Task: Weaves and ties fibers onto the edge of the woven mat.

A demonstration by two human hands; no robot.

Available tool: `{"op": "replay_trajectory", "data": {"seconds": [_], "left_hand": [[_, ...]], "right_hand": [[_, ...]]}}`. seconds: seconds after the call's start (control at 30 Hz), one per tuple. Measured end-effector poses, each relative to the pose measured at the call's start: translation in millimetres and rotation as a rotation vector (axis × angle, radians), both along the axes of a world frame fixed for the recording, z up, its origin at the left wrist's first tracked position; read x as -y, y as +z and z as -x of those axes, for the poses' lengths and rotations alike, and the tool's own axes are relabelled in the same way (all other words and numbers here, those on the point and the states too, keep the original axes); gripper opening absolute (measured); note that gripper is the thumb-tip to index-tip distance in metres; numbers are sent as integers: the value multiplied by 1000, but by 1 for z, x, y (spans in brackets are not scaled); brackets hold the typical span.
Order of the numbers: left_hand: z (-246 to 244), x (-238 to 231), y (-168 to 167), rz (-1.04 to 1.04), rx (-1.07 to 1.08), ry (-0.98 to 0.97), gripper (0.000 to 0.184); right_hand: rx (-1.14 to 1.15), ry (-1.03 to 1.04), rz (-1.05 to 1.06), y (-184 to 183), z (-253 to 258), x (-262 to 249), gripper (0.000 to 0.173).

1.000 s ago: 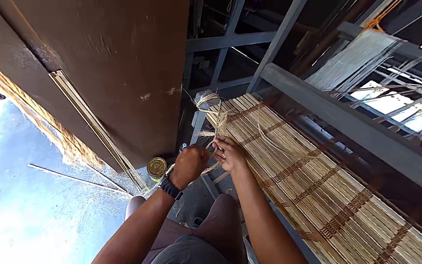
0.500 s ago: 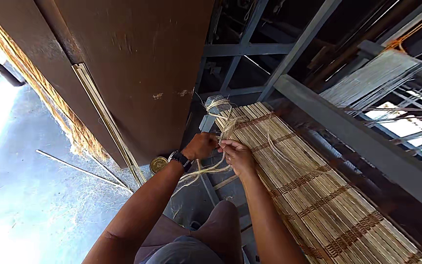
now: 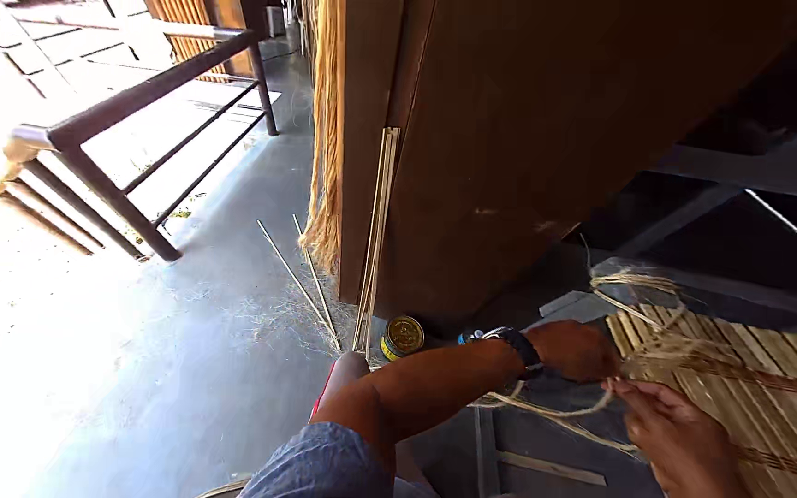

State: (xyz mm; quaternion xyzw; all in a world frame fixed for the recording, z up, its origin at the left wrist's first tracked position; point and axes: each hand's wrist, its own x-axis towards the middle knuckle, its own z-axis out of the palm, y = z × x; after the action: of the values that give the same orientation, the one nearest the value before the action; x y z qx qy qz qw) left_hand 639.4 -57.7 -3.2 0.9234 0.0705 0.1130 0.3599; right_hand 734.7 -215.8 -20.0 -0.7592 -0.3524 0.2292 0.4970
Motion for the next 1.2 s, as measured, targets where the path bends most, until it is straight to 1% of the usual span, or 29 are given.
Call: {"op": "replay_trajectory", "data": {"seconds": [0.07, 0.1, 0.17, 0.23, 0.27, 0.3, 0.33, 0.37, 0.4, 0.43, 0.47, 0.5, 0.53, 0.6, 0.7, 0.77, 0.83, 0.9, 0.93, 1.0, 1.07, 1.1, 1.13, 1.2], "left_hand": [[1, 0, 2, -18, 7, -10, 21], [2, 1, 3, -8, 4, -6, 21], [3, 4, 3, 11, 16, 15, 20], [4, 8, 0, 25, 39, 39, 20], [5, 9, -1, 29, 50, 49, 20], [6, 11, -3, 38, 56, 55, 21], [6, 12, -5, 55, 68, 58, 21], [6, 13, -7, 83, 84, 58, 21], [5, 14, -9, 118, 92, 57, 22], [5, 15, -9, 154, 93, 60, 24], [3, 16, -9, 179, 80, 67, 26], [2, 15, -8, 193, 64, 73, 28], [0, 15, -8, 199, 48, 81, 28], [-1, 12, -7, 197, 10, 96, 27], [0, 7, -3, 163, -33, 70, 24], [5, 4, 0, 138, -25, 29, 21], [8, 2, 1, 134, -10, 7, 21], [9, 1, 1, 145, 9, -1, 21], [8, 1, 0, 153, 14, -3, 22], [7, 2, -1, 172, 21, -11, 22], [8, 2, 0, 176, 22, -13, 20], [9, 2, 1, 165, 22, -15, 19], [10, 1, 1, 151, 21, -17, 19], [10, 1, 2, 105, 12, -24, 20]], "right_hand": [[-191, 33, -48, 3, -1, -1, 13], [-324, 65, -82, 2, -5, -2, 16], [-571, 117, -166, -3, -10, -2, 27], [-708, 113, -246, -7, -6, -1, 33], [-708, 101, -262, -7, -2, -2, 31], [-647, 75, -266, -8, 5, -2, 25], [-510, 45, -259, -8, 11, -2, 18], [-299, 9, -240, -10, 16, -2, 12], [-34, -20, -182, -12, 20, -1, 13], [223, -43, -97, -12, 24, 0, 23], [436, -69, -41, -14, 27, 0, 27], [599, -94, -17, -17, 28, -1, 27], [700, -114, -16, -21, 29, -2, 27], [746, -127, -23, -27, 30, -1, 25], [591, -63, -26, -17, 28, 6, 25], [510, -79, -9, -6, 27, 11, 28], [501, -112, -4, 0, 23, 12, 31], [472, -99, -40, -2, 17, 8, 32], [408, -80, -57, -3, 13, 5, 31], [180, -66, -116, -7, 12, -3, 28], [-106, -67, -178, -8, 10, -9, 18], [-208, -71, -199, -7, 10, -11, 13], [-263, -65, -211, -6, 9, -12, 11], [-304, -52, -224, -8, 5, -12, 10]]}}
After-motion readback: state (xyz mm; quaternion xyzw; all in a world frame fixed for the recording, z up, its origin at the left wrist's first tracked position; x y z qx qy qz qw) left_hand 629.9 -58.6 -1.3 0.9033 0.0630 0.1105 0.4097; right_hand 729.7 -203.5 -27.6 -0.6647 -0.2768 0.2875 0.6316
